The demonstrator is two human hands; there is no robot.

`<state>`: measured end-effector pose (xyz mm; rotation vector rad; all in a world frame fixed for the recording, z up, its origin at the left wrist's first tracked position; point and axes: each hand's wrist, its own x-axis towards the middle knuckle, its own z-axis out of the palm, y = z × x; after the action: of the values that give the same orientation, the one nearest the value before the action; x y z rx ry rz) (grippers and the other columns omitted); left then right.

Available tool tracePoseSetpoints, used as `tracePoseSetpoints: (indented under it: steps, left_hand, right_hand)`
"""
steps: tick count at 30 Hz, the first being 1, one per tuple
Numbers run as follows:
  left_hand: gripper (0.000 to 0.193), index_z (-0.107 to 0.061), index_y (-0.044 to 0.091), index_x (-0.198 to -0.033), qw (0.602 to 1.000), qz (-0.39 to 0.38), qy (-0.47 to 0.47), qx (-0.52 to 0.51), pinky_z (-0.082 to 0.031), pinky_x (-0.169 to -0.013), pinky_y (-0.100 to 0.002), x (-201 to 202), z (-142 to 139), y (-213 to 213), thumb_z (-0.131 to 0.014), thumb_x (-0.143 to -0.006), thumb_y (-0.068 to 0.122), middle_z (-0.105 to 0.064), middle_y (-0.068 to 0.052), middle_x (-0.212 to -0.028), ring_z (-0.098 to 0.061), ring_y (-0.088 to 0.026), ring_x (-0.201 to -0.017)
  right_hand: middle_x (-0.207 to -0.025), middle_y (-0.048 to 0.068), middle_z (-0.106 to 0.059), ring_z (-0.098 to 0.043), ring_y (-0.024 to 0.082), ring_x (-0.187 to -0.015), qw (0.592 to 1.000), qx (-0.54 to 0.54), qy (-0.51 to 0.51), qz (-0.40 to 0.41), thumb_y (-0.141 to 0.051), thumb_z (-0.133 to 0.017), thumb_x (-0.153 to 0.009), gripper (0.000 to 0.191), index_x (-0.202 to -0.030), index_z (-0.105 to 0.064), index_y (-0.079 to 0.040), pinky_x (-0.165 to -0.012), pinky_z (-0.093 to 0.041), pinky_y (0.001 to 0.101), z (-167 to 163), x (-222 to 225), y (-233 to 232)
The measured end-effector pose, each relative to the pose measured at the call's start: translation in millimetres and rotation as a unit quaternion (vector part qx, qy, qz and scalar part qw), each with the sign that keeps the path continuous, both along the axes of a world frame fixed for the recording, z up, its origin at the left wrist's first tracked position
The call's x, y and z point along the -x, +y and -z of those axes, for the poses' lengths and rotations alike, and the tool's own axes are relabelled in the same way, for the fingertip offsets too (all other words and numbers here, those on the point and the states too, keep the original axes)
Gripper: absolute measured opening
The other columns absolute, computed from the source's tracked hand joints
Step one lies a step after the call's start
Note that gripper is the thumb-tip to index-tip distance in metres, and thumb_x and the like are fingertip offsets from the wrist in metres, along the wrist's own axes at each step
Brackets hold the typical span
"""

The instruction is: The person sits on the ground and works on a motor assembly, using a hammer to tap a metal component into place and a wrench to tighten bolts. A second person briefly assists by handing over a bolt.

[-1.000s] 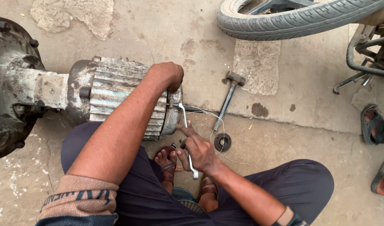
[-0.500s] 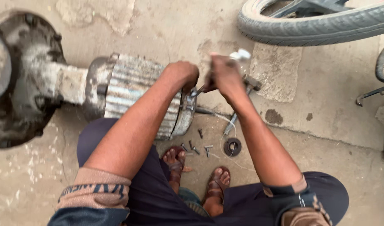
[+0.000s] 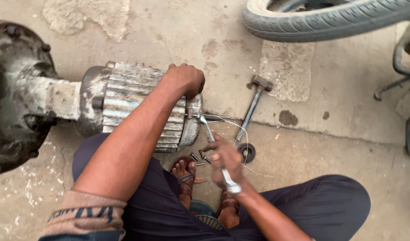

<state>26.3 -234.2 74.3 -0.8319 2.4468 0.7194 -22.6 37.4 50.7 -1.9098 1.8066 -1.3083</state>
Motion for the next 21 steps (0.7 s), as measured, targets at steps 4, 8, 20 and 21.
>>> tracePoseSetpoints:
  steps: [4, 8, 20, 21]
  left_hand:
    - [0.022, -0.082, 0.024, -0.098, 0.999, 0.033, 0.016, -0.006, -0.053, -0.095, -0.047, 1, -5, 14, -0.077, -0.082, 0.009, -0.078, -0.003, -0.102, -0.073, -0.023, -0.101]
    - [0.029, -0.085, 0.029, -0.089, 0.996, 0.054, 0.052, -0.051, -0.058, -0.092, -0.042, -2, -6, 25, -0.071, -0.082, 0.005, -0.08, 0.003, -0.1, -0.075, -0.019, -0.097]
    - [0.021, -0.08, 0.033, -0.104, 0.988, 0.146, -0.024, 0.034, -0.044, -0.104, -0.057, 11, -3, 47, -0.072, -0.091, 0.018, -0.075, 0.001, -0.115, -0.06, -0.022, -0.118]
    - [0.02, -0.081, 0.032, -0.105, 0.99, 0.136, -0.022, 0.014, -0.048, -0.102, -0.053, 11, 0, 45, -0.072, -0.09, 0.02, -0.075, 0.0, -0.116, -0.064, -0.023, -0.116]
  right_hand:
    - [-0.097, 0.024, -0.071, -0.069, 0.046, -0.118, 0.998, 0.058, -0.025, 0.012, -0.027, -0.034, -0.117, 0.045, -0.084, -0.049, -0.001, -0.112, -0.052, 0.0594, 38, -28, 13]
    - [-0.11, 0.028, -0.07, -0.071, 0.042, -0.12, 0.996, 0.066, -0.06, 0.012, -0.029, -0.04, -0.114, 0.043, -0.081, -0.044, -0.002, -0.123, -0.04, 0.063, 45, -41, 17]
    - [-0.125, 0.033, -0.068, -0.074, 0.042, -0.121, 0.997, 0.038, 0.003, -0.065, -0.023, -0.055, -0.11, 0.038, -0.08, -0.046, -0.001, -0.124, -0.043, 0.0681, 19, -23, 13]
    - [-0.124, 0.033, -0.067, -0.073, 0.041, -0.119, 0.996, 0.012, -0.083, -0.023, -0.028, -0.05, -0.11, 0.036, -0.093, -0.049, 0.003, -0.117, -0.048, 0.0624, 14, -28, 13]
